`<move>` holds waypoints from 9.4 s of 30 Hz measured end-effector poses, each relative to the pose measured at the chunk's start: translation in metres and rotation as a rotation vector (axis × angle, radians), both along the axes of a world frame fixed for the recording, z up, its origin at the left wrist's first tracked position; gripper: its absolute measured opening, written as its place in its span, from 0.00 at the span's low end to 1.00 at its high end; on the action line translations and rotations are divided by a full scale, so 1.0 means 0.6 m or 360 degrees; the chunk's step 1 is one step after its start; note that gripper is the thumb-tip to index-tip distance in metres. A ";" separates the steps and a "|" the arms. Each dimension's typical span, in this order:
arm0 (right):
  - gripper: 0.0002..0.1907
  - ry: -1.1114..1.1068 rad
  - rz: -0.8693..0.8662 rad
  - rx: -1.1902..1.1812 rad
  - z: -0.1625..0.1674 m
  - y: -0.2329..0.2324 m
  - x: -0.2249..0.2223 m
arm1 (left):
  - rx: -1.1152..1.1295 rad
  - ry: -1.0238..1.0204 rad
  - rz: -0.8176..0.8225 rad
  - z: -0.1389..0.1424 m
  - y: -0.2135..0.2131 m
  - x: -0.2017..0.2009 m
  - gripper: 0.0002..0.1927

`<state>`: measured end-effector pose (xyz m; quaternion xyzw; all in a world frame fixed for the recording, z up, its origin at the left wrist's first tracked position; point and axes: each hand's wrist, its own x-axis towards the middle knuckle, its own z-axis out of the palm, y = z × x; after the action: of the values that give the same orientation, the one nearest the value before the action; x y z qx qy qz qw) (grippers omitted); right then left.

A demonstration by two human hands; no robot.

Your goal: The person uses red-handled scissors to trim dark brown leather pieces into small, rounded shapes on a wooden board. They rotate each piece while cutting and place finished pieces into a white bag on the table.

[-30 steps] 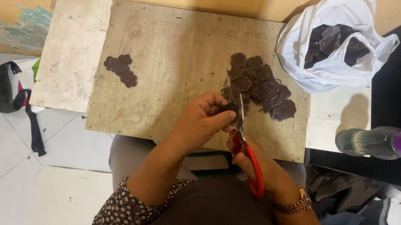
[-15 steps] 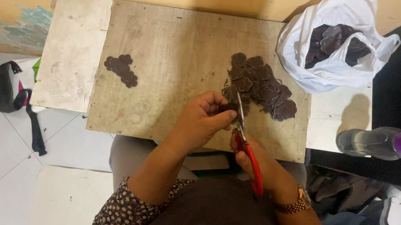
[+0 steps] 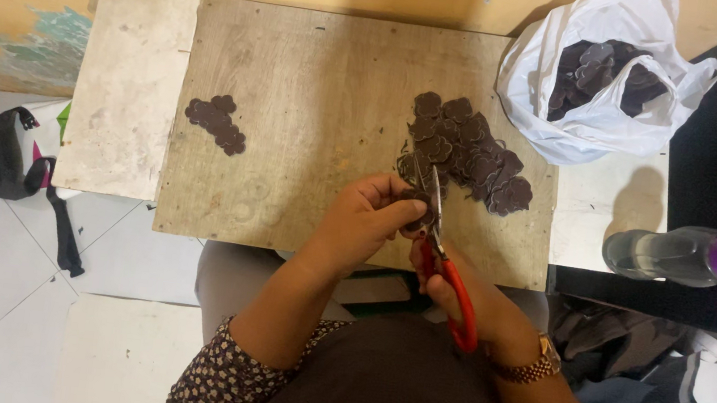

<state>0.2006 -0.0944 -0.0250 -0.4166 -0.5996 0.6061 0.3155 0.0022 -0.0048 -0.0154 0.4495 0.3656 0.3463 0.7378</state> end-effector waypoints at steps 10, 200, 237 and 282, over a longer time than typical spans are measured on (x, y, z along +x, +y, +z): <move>0.39 0.0022 -0.0116 0.0051 -0.008 0.003 -0.011 | -0.0027 -0.0006 0.0007 0.014 -0.002 0.004 0.04; 0.30 -0.0086 -0.0140 0.0026 0.015 0.002 -0.012 | -0.0095 -0.0006 0.0093 0.030 0.001 -0.026 0.05; 0.31 -0.0101 0.0008 0.0047 0.016 0.004 -0.006 | -0.0133 0.0089 0.0029 0.016 0.011 -0.039 0.06; 0.29 -0.0049 0.0049 0.0017 0.007 0.009 -0.007 | -0.0168 0.0037 0.0008 0.021 0.015 -0.046 0.05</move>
<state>0.1963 -0.0889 -0.0210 -0.4148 -0.6140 0.6013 0.2989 -0.0253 0.0044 -0.0028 0.4132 0.3930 0.3231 0.7552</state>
